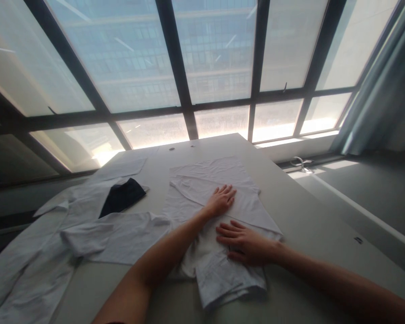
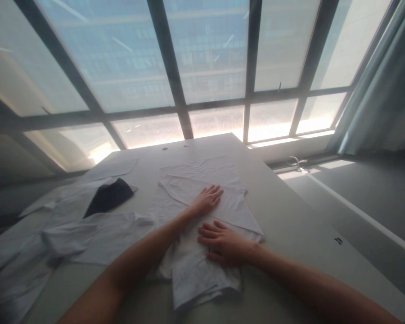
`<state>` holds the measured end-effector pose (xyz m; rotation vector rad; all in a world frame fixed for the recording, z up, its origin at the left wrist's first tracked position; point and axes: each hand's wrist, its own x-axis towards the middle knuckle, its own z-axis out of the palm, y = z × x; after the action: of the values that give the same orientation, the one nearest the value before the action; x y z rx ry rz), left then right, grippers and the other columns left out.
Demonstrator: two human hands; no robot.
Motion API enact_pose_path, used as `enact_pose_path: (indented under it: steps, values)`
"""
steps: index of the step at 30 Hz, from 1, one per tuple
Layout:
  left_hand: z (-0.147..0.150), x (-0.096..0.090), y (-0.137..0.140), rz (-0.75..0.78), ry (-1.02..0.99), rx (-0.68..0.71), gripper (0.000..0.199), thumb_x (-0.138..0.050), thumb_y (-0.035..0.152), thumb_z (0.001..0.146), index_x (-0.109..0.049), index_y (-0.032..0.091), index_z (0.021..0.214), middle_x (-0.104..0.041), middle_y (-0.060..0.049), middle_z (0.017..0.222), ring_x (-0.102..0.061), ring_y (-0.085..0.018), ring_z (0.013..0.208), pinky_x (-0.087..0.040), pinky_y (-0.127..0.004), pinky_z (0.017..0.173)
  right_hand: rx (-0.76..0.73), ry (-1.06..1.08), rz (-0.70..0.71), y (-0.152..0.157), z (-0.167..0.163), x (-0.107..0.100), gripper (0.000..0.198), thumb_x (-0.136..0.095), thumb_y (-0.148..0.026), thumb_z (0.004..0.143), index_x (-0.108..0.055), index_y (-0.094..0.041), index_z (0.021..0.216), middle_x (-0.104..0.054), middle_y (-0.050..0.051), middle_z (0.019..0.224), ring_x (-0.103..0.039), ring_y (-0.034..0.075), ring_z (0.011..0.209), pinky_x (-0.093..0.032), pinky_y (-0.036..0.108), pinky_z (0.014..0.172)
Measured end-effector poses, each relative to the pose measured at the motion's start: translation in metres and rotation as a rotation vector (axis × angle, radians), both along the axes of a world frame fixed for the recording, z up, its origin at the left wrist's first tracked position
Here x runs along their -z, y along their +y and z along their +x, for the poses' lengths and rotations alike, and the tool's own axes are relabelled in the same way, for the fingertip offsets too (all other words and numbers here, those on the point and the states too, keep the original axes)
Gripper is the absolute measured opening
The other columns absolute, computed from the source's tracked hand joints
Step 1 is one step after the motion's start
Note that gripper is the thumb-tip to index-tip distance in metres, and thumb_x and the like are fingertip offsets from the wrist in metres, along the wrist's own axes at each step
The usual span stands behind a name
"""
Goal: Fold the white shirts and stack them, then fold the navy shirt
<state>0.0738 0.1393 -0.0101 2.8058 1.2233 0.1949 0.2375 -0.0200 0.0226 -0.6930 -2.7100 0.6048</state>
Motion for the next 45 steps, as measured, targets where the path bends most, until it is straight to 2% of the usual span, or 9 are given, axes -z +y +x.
enact_pose_path:
  steps: [4, 7, 11, 15, 22, 26, 32, 40, 45]
  values:
    - [0.000, -0.007, -0.001, -0.049, 0.027, 0.024, 0.052, -0.030, 0.041, 0.107, -0.034, 0.026, 0.156, -0.024, -0.008, 0.166, -0.017, -0.027, 0.153, -0.017, -0.054, 0.121, -0.038, 0.012, -0.048, -0.011, 0.006, -0.002, 0.060, -0.054, -0.036, 0.098, -0.038, -0.024, 0.155, -0.038, 0.012, 0.159, -0.026, 0.026, 0.150, -0.014, 0.050, 0.123]
    - [-0.009, -0.017, -0.015, -0.121, 0.058, 0.088, 0.053, -0.033, 0.044, 0.106, -0.033, 0.026, 0.157, -0.021, -0.009, 0.166, -0.015, -0.029, 0.153, -0.016, -0.057, 0.120, -0.065, -0.002, -0.082, -0.022, 0.013, -0.006, 0.067, -0.057, -0.036, 0.096, -0.033, -0.024, 0.158, -0.036, 0.013, 0.160, -0.027, 0.027, 0.150, -0.014, 0.051, 0.123]
    - [-0.038, -0.032, -0.067, -0.213, 0.050, 0.302, 0.056, -0.038, 0.048, 0.105, -0.029, 0.030, 0.158, -0.021, -0.007, 0.166, -0.012, -0.030, 0.154, -0.013, -0.059, 0.120, -0.087, -0.034, -0.114, -0.036, 0.028, -0.011, 0.074, -0.060, -0.039, 0.094, -0.029, -0.024, 0.159, -0.030, 0.014, 0.162, -0.023, 0.030, 0.151, -0.012, 0.053, 0.123]
    - [-0.073, -0.044, -0.127, -0.298, -0.010, 0.491, 0.064, -0.041, 0.053, 0.104, -0.020, 0.033, 0.161, -0.020, -0.005, 0.166, -0.012, -0.028, 0.154, -0.008, -0.054, 0.123, -0.128, 0.010, -0.156, -0.046, 0.045, -0.015, 0.078, -0.063, -0.044, 0.092, -0.027, -0.029, 0.160, -0.033, 0.011, 0.161, -0.021, 0.030, 0.151, -0.009, 0.054, 0.123]
    - [-0.113, -0.058, -0.183, -0.369, -0.035, 0.472, 0.070, -0.048, 0.061, 0.098, -0.026, 0.035, 0.159, -0.019, -0.005, 0.166, -0.016, -0.032, 0.152, -0.006, -0.054, 0.123, -0.129, 0.005, -0.209, -0.054, 0.063, -0.009, 0.082, -0.067, -0.052, 0.089, -0.028, -0.033, 0.158, -0.028, 0.009, 0.163, -0.018, 0.032, 0.151, -0.009, 0.056, 0.123]
    - [-0.126, -0.058, -0.198, -0.365, -0.026, 0.460, 0.076, -0.052, 0.065, 0.094, -0.027, 0.035, 0.159, -0.022, -0.006, 0.165, -0.019, -0.033, 0.152, -0.007, -0.055, 0.123, -0.100, -0.022, -0.213, -0.057, 0.065, -0.005, 0.081, -0.066, -0.052, 0.089, -0.029, -0.034, 0.158, -0.026, 0.009, 0.164, -0.015, 0.033, 0.152, -0.010, 0.058, 0.122]
    - [-0.135, -0.054, -0.207, -0.308, -0.054, 0.464, 0.088, -0.062, 0.070, 0.085, -0.031, 0.032, 0.158, -0.030, -0.010, 0.162, -0.023, -0.035, 0.150, -0.011, -0.056, 0.123, -0.052, -0.010, -0.216, -0.058, 0.065, -0.005, 0.077, -0.070, -0.048, 0.087, -0.035, -0.035, 0.155, -0.030, 0.007, 0.162, -0.021, 0.032, 0.151, -0.015, 0.056, 0.122]
    - [-0.133, -0.046, -0.214, -0.120, -0.105, 0.549, 0.052, -0.061, 0.054, 0.094, -0.057, 0.027, 0.139, -0.051, -0.009, 0.150, -0.040, -0.027, 0.144, -0.027, -0.044, 0.122, -0.015, -0.021, -0.207, -0.062, 0.065, -0.005, 0.072, -0.067, -0.048, 0.089, -0.039, -0.034, 0.154, -0.031, 0.007, 0.162, -0.020, 0.032, 0.151, -0.017, 0.057, 0.122]
    - [-0.130, -0.048, -0.223, -0.044, -0.142, 0.604, 0.030, -0.058, 0.036, 0.100, -0.062, 0.023, 0.127, -0.063, -0.009, 0.137, -0.053, -0.022, 0.134, -0.033, -0.041, 0.120, -0.016, -0.025, -0.191, -0.062, 0.067, -0.005, 0.071, -0.066, -0.048, 0.090, -0.040, -0.033, 0.154, -0.031, 0.007, 0.162, -0.021, 0.032, 0.151, -0.018, 0.057, 0.122]
